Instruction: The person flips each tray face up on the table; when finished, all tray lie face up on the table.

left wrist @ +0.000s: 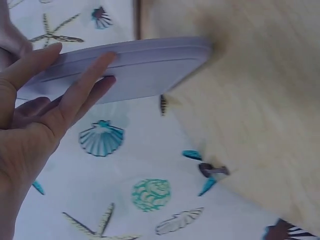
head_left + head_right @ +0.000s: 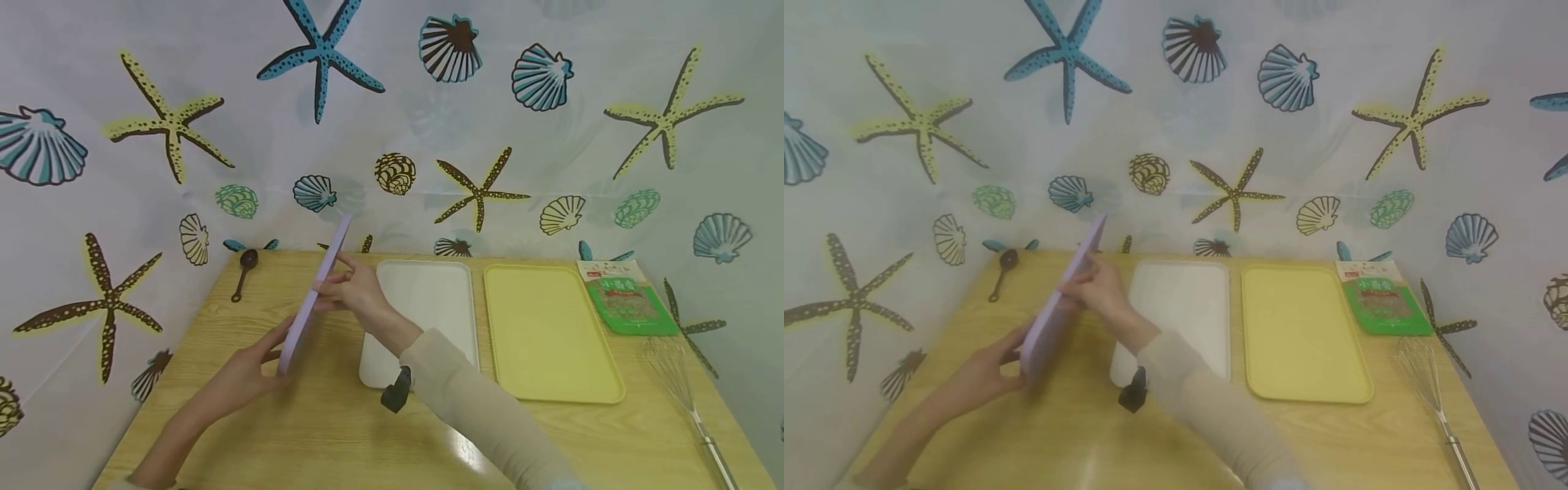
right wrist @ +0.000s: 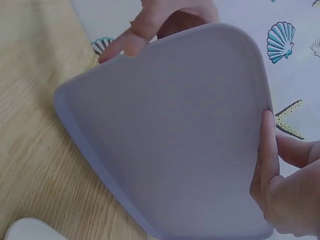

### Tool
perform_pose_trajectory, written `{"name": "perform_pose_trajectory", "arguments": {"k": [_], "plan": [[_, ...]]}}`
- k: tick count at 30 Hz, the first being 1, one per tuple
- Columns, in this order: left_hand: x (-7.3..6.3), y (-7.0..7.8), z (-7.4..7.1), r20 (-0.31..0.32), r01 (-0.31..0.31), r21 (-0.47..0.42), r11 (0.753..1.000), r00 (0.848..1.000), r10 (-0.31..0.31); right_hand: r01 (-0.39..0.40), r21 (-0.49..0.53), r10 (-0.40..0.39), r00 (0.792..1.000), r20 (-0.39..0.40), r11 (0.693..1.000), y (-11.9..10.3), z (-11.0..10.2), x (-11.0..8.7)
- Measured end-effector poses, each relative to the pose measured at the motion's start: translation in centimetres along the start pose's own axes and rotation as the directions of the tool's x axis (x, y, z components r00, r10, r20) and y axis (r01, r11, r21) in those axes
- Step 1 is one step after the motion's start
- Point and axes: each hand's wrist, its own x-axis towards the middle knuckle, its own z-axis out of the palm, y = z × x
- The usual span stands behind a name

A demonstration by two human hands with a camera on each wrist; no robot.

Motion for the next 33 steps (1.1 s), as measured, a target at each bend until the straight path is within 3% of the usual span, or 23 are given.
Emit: {"name": "perform_pose_trajectory", "arguments": {"k": [9,13,19,26,33], "plan": [[0.1,3.9,-1.4,-0.038,-0.004,-0.007,1.0,0.999,0.004,-0.069,0.036,0.069,0.998,0.002,0.997,-0.8,0.8,0.0],[0.0,5.0,-2.0,-0.033,0.04,-0.032,0.999,0.999,-0.041,-0.102,0.073,0.102,0.995,0.004,0.992,-1.3,1.2,0.0],[0.0,6.0,-2.5,-0.047,0.103,-0.102,0.989,0.993,-0.109,-0.127,0.097,0.127,0.992,0.008,0.987,-1.6,1.9,0.2],[0.6,7.2,-3.2,-0.074,0.206,-0.191,0.96,0.972,-0.223,-0.127,0.128,0.127,0.992,0.008,0.984,-1.5,2.4,0.8],[0.6,7.7,-3.7,-0.105,0.23,-0.16,0.96,0.963,-0.249,-0.127,0.108,0.123,0.992,0.042,0.986,-1.3,2.8,1.2]]}}
